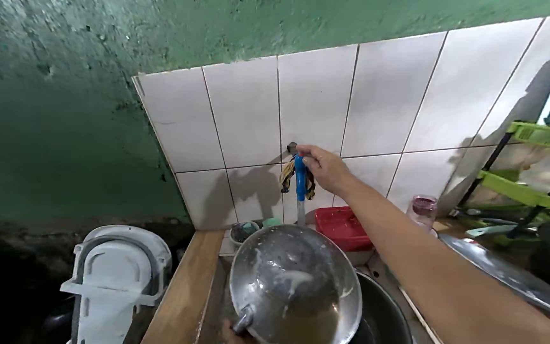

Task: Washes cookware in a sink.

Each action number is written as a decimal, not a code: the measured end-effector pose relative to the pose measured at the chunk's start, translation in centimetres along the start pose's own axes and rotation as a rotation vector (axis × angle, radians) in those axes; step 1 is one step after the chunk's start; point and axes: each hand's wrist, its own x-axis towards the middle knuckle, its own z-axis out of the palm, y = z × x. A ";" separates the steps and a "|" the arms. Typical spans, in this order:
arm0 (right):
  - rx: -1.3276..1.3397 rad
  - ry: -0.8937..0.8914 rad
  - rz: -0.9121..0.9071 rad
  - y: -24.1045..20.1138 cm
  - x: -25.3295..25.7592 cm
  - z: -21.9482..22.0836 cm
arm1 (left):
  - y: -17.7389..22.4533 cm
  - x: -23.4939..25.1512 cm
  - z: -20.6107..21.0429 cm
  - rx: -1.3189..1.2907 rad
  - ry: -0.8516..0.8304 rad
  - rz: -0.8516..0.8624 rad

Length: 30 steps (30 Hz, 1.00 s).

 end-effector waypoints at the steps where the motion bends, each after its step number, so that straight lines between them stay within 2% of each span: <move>1: 0.028 0.003 -0.030 0.5 0.1 0.0 | -0.4 0.5 0.1 -0.011 0.002 -0.015; 3: 0.131 0.008 0.004 0.6 0.1 0.0 | -1.0 1.0 0.7 -0.017 -0.003 -0.028; 6: 0.542 0.155 0.221 1.6 -1.8 1.4 | -1.6 1.6 1.8 0.002 -0.018 -0.053; 8: 0.604 0.242 0.368 4.0 -3.9 3.5 | -2.2 2.3 2.3 0.014 0.006 -0.054; 9: 0.518 0.194 0.416 5.6 -5.1 4.5 | -2.4 2.6 2.4 0.012 0.004 -0.062; 12: 0.076 -0.190 0.501 9.1 -7.1 5.6 | -2.8 3.0 2.8 0.021 -0.003 -0.109; 13: -0.007 -0.295 0.524 9.4 -7.1 5.6 | -2.8 3.2 2.9 0.033 0.008 -0.113; 16: -0.080 -0.446 0.536 9.7 -6.4 5.5 | -3.0 3.1 3.2 0.101 0.052 -0.103; 19: -0.113 -0.495 0.478 8.0 -5.7 6.5 | -3.4 3.6 2.8 0.121 0.054 -0.145; 23: -0.412 -0.520 0.264 2.9 -6.5 9.2 | -3.6 3.3 2.7 0.109 0.046 -0.168; 26: -0.441 -0.484 0.066 -0.7 -9.7 11.5 | -3.5 2.9 3.4 0.056 0.035 -0.204; 29: -0.376 -0.621 -0.067 -3.1 -14.3 12.4 | -3.4 2.9 3.1 0.050 -0.029 -0.236; 30: -0.371 -0.546 -0.172 -2.8 -16.3 12.6 | -3.4 3.0 3.0 0.041 -0.043 -0.245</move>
